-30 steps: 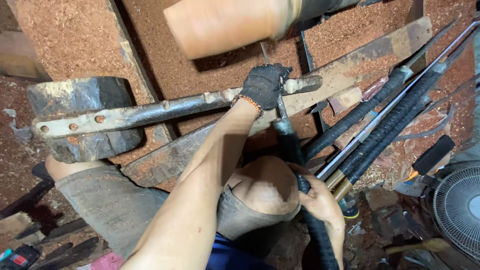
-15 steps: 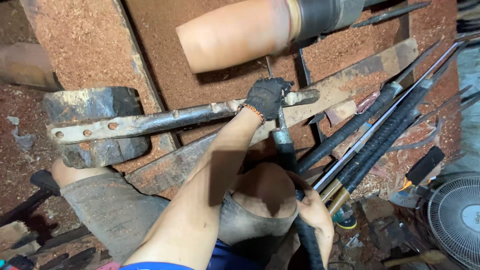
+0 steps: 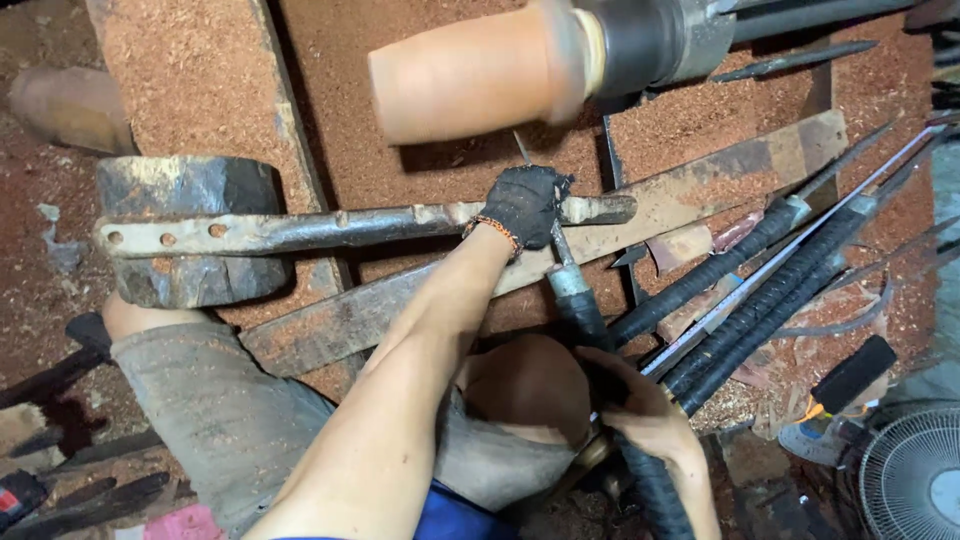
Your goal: Using a woodturning chisel to shape a piece of wood spinning on a lathe.
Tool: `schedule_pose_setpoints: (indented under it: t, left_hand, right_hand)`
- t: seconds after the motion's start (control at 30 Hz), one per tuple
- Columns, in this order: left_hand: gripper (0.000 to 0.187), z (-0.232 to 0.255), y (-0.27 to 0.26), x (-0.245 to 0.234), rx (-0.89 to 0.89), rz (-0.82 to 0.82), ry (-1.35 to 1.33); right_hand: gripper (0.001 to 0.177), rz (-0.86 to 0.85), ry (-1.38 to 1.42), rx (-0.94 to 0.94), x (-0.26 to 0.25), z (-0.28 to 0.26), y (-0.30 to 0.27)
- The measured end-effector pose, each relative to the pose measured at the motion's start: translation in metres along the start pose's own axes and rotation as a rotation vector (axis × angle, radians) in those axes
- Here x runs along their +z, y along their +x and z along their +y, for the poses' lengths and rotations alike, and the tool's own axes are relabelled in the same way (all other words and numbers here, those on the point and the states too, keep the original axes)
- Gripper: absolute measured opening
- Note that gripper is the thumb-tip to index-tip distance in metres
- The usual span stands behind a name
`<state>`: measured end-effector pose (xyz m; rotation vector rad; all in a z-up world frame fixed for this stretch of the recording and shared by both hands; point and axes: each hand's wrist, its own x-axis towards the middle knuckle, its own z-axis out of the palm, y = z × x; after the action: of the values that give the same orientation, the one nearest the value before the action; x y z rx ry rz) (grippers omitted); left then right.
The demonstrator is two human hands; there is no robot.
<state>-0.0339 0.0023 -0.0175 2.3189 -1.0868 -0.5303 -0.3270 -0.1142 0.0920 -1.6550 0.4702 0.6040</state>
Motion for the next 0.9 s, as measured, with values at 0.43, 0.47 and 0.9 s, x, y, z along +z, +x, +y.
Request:
schedule_pose_setpoints:
  t: [0.43, 0.47, 0.9]
  left_hand:
    - [0.022, -0.004, 0.004, 0.01, 0.031, 0.031, 0.072]
    - [0.027, -0.004, 0.003, 0.007, 0.056, 0.047, 0.057]
    - [0.051, 0.0, 0.002, -0.01, 0.125, -0.13, 0.108]
  right_hand:
    - [0.074, 0.085, -0.023, -0.001, 0.025, 0.019, -0.006]
    - [0.074, 0.109, -0.035, -0.009, 0.03, 0.022, -0.006]
    - [0.066, 0.262, 0.207, 0.051, 0.079, 0.019, -0.008]
